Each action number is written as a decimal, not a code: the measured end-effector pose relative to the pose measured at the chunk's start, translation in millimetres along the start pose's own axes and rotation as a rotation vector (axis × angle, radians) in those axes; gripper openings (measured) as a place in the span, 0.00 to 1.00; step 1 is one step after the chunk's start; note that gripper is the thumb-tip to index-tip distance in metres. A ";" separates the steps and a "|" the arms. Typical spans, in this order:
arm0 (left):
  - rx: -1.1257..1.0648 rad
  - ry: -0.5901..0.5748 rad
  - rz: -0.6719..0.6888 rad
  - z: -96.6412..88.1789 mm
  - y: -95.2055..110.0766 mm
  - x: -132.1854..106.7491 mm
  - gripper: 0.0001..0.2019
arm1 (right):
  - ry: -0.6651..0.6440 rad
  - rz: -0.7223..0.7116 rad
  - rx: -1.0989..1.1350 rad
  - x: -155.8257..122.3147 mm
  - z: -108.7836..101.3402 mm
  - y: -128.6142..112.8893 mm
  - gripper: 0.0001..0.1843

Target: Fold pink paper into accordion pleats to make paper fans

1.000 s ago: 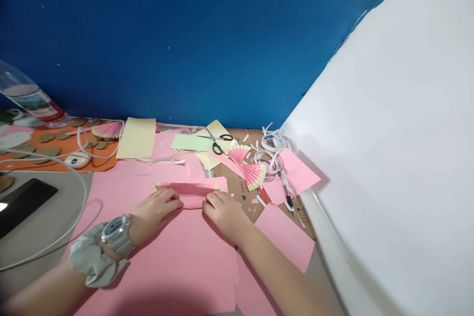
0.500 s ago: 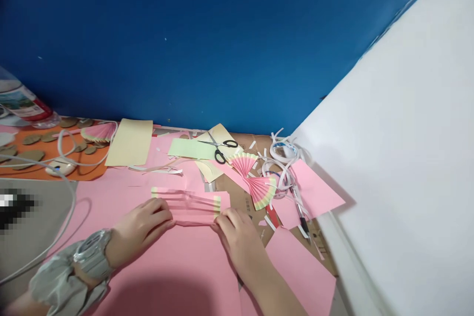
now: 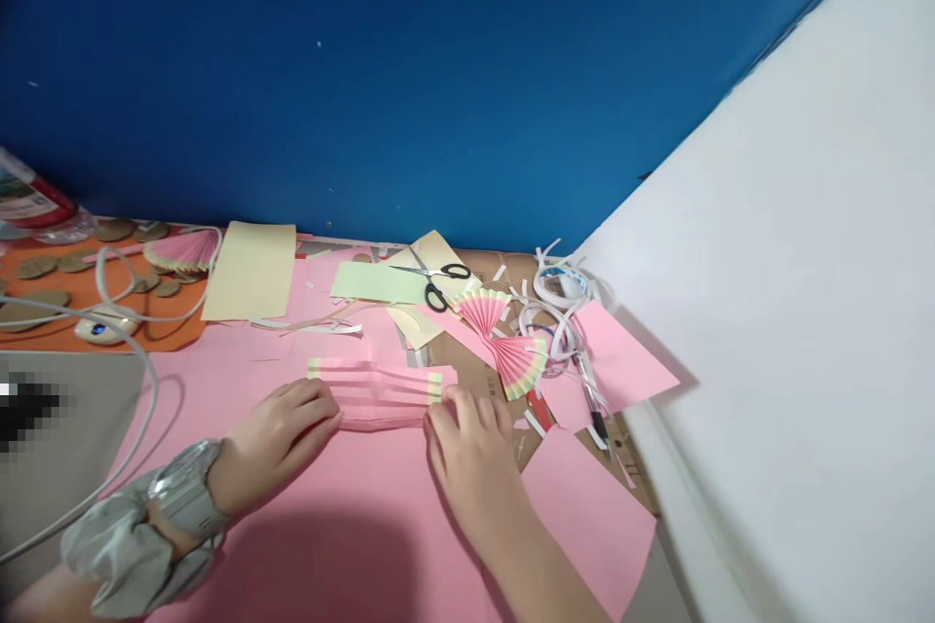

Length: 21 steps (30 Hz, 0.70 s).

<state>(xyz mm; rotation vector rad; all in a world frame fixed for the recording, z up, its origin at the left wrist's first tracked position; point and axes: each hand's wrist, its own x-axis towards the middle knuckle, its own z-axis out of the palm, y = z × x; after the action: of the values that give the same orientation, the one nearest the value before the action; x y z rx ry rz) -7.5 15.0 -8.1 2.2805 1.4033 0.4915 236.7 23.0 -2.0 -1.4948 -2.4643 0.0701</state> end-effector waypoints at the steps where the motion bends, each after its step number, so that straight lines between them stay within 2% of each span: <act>1: -0.003 -0.006 0.009 -0.1 -0.5 0.1 0.11 | 0.042 -0.010 -0.044 -2.2 0.9 -5.9 0.07; 3: -0.008 -0.016 0.024 -0.1 -1.2 0.2 0.11 | 0.076 -0.033 -0.062 -5.3 3.6 -17.7 0.07; 6: -0.013 -0.031 0.040 0.2 -1.0 0.2 0.11 | 0.046 -0.088 -0.005 -4.7 9.8 -29.6 0.08; 10: -0.021 -0.050 0.072 -1.1 -1.5 -0.8 0.11 | -0.075 -0.242 0.124 -0.2 17.6 -29.8 0.09; 13: -0.026 -0.076 0.125 -5.7 -6.6 -1.1 0.11 | -0.111 -0.297 0.151 -0.3 20.5 -26.7 0.07; 17: -0.030 -0.094 0.181 -12.6 -17.5 0.2 0.11 | -0.111 -0.299 0.150 -0.7 22.0 -25.4 0.07; 21: -0.028 -0.065 0.196 -13.7 -20.6 2.0 0.10 | -0.064 -0.217 0.151 2.8 21.3 -21.7 0.06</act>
<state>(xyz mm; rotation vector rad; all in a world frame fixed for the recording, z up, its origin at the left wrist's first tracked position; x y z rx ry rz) -29.0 27.4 -7.0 2.4015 1.1407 0.4887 211.5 17.2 -18.3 -1.1756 -2.5903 0.2600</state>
